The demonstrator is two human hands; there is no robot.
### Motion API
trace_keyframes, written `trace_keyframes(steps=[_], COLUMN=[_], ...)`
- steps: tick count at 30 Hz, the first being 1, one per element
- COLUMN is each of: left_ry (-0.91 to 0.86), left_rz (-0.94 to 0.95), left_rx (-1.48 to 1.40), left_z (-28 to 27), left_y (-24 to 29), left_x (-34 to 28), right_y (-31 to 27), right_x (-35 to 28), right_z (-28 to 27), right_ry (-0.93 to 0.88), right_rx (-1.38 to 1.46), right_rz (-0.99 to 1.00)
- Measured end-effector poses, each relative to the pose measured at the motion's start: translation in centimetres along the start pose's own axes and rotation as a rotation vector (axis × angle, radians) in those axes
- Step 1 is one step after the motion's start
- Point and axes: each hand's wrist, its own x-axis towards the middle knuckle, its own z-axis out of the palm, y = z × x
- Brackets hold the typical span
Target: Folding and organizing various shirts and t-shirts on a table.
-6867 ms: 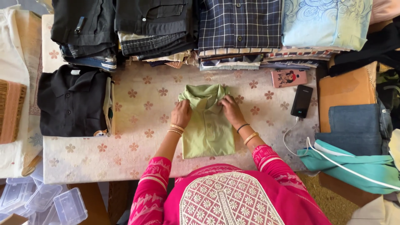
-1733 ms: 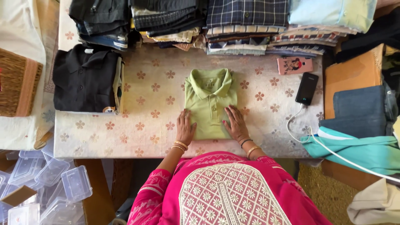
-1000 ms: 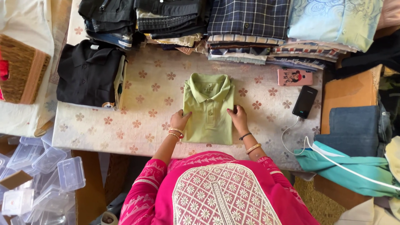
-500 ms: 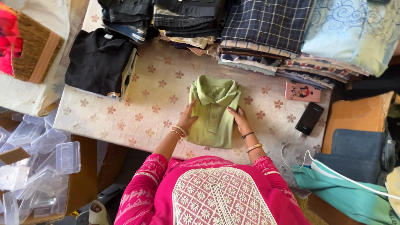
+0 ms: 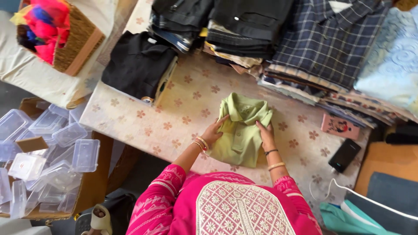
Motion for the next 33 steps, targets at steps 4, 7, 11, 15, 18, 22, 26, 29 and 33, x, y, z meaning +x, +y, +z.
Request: trace_keyframes(steps=[4,7,11,15,18,22,26,29,33], left_ry=[0.011,0.017,0.048,0.060,0.146,0.175,0.182,0.314,0.431], left_rz=[-0.043,-0.048,0.097,0.055,0.078,0.094,0.133,-0.057,-0.267], left_rx=[-0.024,0.055,0.088,0.141,0.133,0.224,0.380,0.449,0.579], left_z=[-5.3,-10.2,-18.4,-27.6,-34.7,-43.3,-49.5,-50.8,-49.4], left_y=[1.6,1.9,2.3,3.5,7.7,10.2,7.9,1.9,-9.9], left_x=[-1.5,-2.9,-4.6,-5.5,-5.7,-4.4,-2.1,-0.4,0.1], right_y=[2.0,2.6,0.1,-3.4,-7.7,-10.9,-10.9,-6.6,-0.5], right_x=[0.5,0.7,0.6,1.3,1.7,3.9,7.5,11.9,17.5], right_z=[3.2,7.6,15.9,24.8,31.6,39.9,46.4,49.0,49.2], right_ry=[0.008,0.018,-0.043,-0.211,-0.207,-0.187,-0.183,-0.190,-0.167], right_rx=[-0.028,0.015,0.062,0.156,0.098,0.088,0.278,0.233,-0.206], right_rz=[-0.024,0.043,0.036,-0.212,-0.297,-0.374,-0.388,-0.413,-0.410])
